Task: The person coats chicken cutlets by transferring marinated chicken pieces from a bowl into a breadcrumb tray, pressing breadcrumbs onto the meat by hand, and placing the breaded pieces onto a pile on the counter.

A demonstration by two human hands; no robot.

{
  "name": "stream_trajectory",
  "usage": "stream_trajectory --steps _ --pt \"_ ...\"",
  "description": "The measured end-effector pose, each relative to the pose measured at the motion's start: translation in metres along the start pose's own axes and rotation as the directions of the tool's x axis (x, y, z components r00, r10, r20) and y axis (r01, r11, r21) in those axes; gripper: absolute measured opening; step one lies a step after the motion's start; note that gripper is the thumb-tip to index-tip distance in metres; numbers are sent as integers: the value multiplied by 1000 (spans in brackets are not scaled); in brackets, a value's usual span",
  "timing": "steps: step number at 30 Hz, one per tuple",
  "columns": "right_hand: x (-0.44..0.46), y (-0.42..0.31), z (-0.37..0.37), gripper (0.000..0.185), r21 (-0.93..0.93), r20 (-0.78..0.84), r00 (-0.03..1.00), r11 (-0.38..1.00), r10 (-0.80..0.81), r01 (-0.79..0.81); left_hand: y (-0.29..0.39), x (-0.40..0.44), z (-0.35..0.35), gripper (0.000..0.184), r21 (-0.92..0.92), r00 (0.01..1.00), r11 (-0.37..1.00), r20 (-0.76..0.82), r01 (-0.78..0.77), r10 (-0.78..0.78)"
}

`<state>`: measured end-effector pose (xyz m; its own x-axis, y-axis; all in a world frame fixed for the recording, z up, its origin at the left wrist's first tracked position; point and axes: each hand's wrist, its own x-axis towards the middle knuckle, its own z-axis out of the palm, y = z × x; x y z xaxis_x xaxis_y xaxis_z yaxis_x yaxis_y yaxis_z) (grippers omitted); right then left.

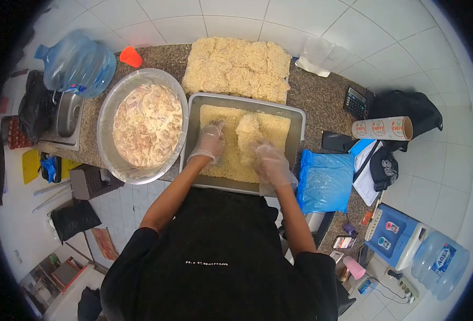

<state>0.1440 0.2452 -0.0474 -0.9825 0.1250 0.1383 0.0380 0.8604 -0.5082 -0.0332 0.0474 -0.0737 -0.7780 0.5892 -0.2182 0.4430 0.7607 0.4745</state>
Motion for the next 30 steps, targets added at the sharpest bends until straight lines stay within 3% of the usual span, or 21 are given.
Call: stream_trajectory --steps 1,3,4,5,7,8,9,11,13,14,15,16,18,20,23,26,29,30 --pt "-24 20 21 35 198 -47 998 979 47 -37 2 5 6 36 91 999 996 31 11 -14" --pt "-41 20 25 36 159 146 963 955 227 -249 12 -11 14 32 116 953 988 276 98 -127" --pt "-40 -2 22 35 -109 326 861 920 391 -377 23 -26 18 30 136 912 987 388 89 -136" --pt "-38 -17 22 35 -382 441 694 819 569 -428 37 -37 22 28 159 855 984 498 77 -147" --pt "-27 -9 41 37 -160 568 754 943 330 -292 57 -40 34 39 -6 790 1000 613 30 -21" --pt "-20 -4 47 37 -114 533 783 944 320 -308 62 -43 37 46 -92 750 996 660 15 50" --pt "-10 -4 49 38 -68 497 811 945 310 -319 61 -44 33 47 -165 840 986 536 15 77" --pt "32 -29 26 39 -83 258 826 863 502 -498 52 -43 13 51 -308 966 951 242 -13 92" --pt "47 -16 37 38 -264 60 995 962 84 -65 34 -34 5 54 -243 976 970 208 -10 62" --pt "53 -10 42 38 -378 -3 988 915 -156 143 25 -32 1 56 -212 981 977 190 -6 48" --pt "69 -19 36 37 -292 153 987 956 56 -10 17 -38 -5 57 -177 991 984 130 -19 42" --pt "105 -41 20 37 -228 303 923 958 238 -173 6 -39 -21 58 -132 998 991 53 -38 45" --pt "118 -51 19 37 -246 367 853 923 371 -295 5 -50 -36 56 -103 1000 995 9 18 -17" --pt "114 -35 52 37 -356 152 948 911 279 -211 5 -52 -48 53 -109 990 984 37 140 -137" --pt "119 -14 80 43 -346 35 998 938 43 -29 -3 -50 -29 44 -97 978 974 40 207 -204" --pt "100 -35 61 51 -306 -25 999 952 26 -32 -1 -58 -33 44 -191 982 967 -46 169 -181" --pt "112 11 73 59 -28 400 916 999 -21 35 -12 -43 -9 43 -158 961 948 70 276 -268" --pt "108 14 72 58 1 377 925 999 -50 53 -9 -45 -11 43 -162 972 959 46 234 -229"
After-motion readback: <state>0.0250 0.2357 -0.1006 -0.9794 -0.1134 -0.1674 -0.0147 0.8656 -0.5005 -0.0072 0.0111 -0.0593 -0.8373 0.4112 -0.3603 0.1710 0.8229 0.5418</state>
